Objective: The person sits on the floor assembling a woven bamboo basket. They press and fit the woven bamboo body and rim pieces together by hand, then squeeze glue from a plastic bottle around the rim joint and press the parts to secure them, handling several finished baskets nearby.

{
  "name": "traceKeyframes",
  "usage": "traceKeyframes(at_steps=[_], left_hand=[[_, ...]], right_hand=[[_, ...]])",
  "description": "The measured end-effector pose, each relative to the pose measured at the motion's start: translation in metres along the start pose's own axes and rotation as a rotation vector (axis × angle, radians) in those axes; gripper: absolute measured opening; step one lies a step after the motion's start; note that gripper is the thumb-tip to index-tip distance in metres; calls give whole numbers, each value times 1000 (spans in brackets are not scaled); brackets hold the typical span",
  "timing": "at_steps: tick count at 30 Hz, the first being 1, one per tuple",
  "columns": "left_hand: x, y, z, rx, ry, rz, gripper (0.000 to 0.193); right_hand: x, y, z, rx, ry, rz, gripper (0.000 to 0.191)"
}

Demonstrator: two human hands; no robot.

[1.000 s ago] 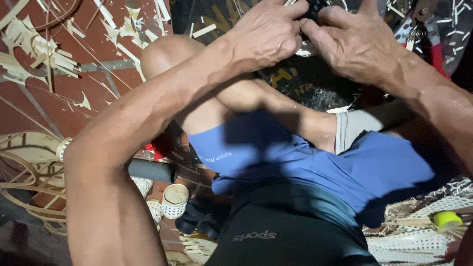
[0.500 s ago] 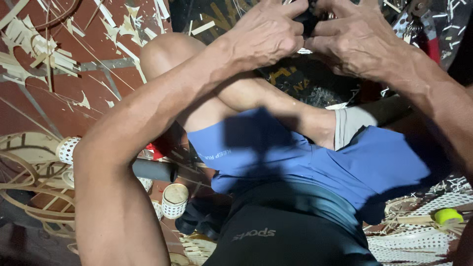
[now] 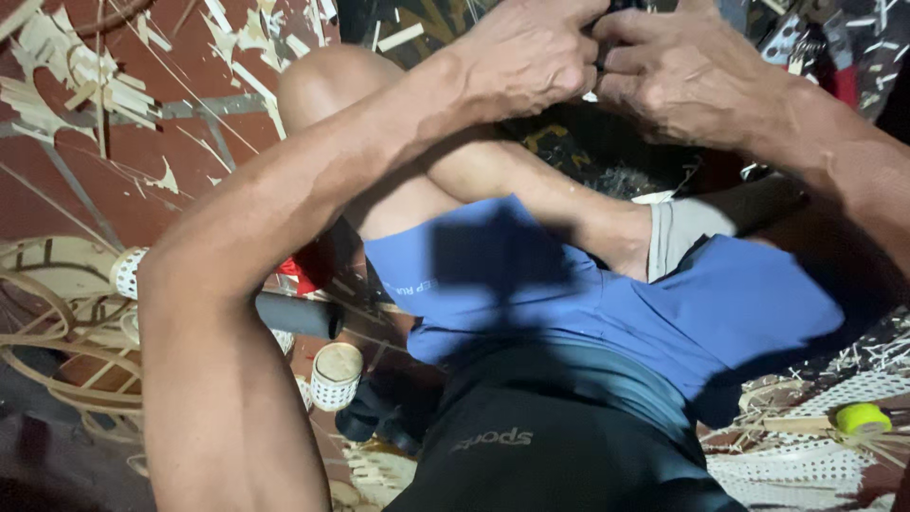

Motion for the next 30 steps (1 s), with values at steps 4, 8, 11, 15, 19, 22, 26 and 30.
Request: traceKeyframes(at_steps=[4, 8, 11, 15, 19, 22, 26, 30], left_hand=[[-2, 14, -4, -121, 11, -39, 21], [2, 33, -10, 0, 105, -110, 21], [20, 45, 9, 436, 381, -252, 30], [48, 15, 13, 1151, 652, -220, 35], [54, 5, 15, 1352, 608, -491, 40], [42, -15, 1, 1688, 542, -815, 35], [18, -34, -21, 1981, 385, -1097, 33], [15, -38, -27, 2007, 374, -1281, 35]], right_hand=[[3, 6, -9, -210, -66, -27, 23], [12, 19, -10, -179, -89, -109, 29], [38, 30, -28, -209, -215, -303, 31], [83, 28, -35, -355, -437, -562, 26], [75, -10, -18, -992, -700, -516, 22], [54, -6, 4, -1225, -646, -746, 42], [43, 23, 2, -853, -635, -835, 22], [40, 46, -5, -504, -592, -738, 13]])
Point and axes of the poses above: each hand's wrist, its own x-axis away from the middle knuckle, its own y-axis out of the back of the hand, z = x × y, the point moved 7 cm from there along -x, towards the middle knuckle, and after that the axes turned 13 degrees about z, right-handed, at the moved point
